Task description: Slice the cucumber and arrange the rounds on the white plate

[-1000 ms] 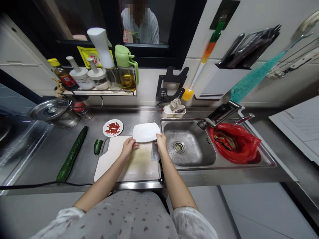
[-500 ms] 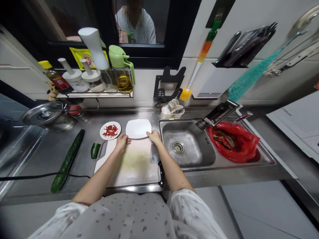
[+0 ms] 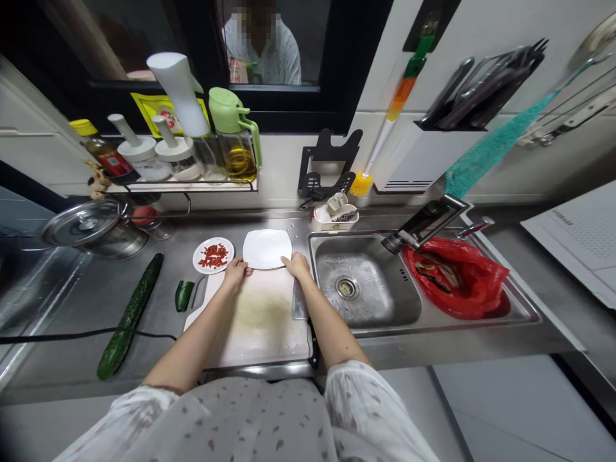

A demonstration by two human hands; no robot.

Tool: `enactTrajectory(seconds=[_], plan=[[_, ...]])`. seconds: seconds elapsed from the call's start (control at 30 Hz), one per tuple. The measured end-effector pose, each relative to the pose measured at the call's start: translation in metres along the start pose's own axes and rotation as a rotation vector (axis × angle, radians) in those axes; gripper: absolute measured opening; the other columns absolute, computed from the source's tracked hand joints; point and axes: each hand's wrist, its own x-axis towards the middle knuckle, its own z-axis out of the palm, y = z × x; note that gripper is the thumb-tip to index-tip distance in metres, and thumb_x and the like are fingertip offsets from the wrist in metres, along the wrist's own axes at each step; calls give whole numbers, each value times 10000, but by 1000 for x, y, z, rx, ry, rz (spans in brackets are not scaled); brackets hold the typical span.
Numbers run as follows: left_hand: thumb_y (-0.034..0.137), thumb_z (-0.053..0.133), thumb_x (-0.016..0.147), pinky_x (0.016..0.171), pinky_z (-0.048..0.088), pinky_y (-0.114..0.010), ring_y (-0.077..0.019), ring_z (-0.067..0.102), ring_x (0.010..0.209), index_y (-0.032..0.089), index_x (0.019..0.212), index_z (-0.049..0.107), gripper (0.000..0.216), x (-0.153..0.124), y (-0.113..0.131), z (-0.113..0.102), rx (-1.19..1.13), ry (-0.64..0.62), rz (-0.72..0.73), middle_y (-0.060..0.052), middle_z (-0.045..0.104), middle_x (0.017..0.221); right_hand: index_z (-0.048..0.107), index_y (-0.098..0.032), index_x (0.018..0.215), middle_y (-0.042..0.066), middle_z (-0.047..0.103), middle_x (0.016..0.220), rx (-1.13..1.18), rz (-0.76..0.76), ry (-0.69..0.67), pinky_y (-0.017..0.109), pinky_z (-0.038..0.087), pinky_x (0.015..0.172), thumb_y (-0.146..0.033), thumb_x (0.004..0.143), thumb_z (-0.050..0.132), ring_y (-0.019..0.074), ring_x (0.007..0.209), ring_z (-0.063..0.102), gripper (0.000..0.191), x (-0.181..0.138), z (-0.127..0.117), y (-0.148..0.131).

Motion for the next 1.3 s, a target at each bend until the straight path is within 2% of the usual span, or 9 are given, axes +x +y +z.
enactTrajectory(seconds=[0.33, 0.7, 1.03, 1.3], plan=[[90, 548, 670, 578, 511, -218, -99, 581, 493, 98, 940, 640, 286, 10, -12, -6, 114, 7, 37, 23, 577, 544, 657, -130, 1043, 158, 671, 1061, -113, 57, -84, 296, 453, 780, -530, 816, 581, 272, 1011, 617, 467, 3, -3, -8], [95, 519, 633, 608, 476, -225, -129, 592, 516, 120, 928, 686, 340, 13, -13, -9, 299, 37, 75, 21, 583, 525, 631, -121, 1163, 178, 634, 1185, -157, 122, -135, 315, 478, 839, -550, 801, 593, 280, 1100, 597, 563, 8, -3, -14], [108, 485, 619, 643, 445, -236, -158, 613, 588, 137, 893, 703, 351, 12, -15, -7, 481, 99, 105, -6, 621, 551, 643, -128, 1148, 166, 639, 1182, -140, 132, -134, 313, 483, 842, -535, 789, 617, 278, 1090, 603, 543, 7, -4, -16], [161, 510, 655, 668, 453, -255, -176, 622, 638, 145, 910, 710, 324, 11, -15, -8, 542, 100, 139, -15, 637, 589, 641, -101, 1144, 186, 640, 1165, -160, 125, -112, 310, 476, 854, -500, 795, 635, 274, 1085, 604, 530, 5, -5, -20]])
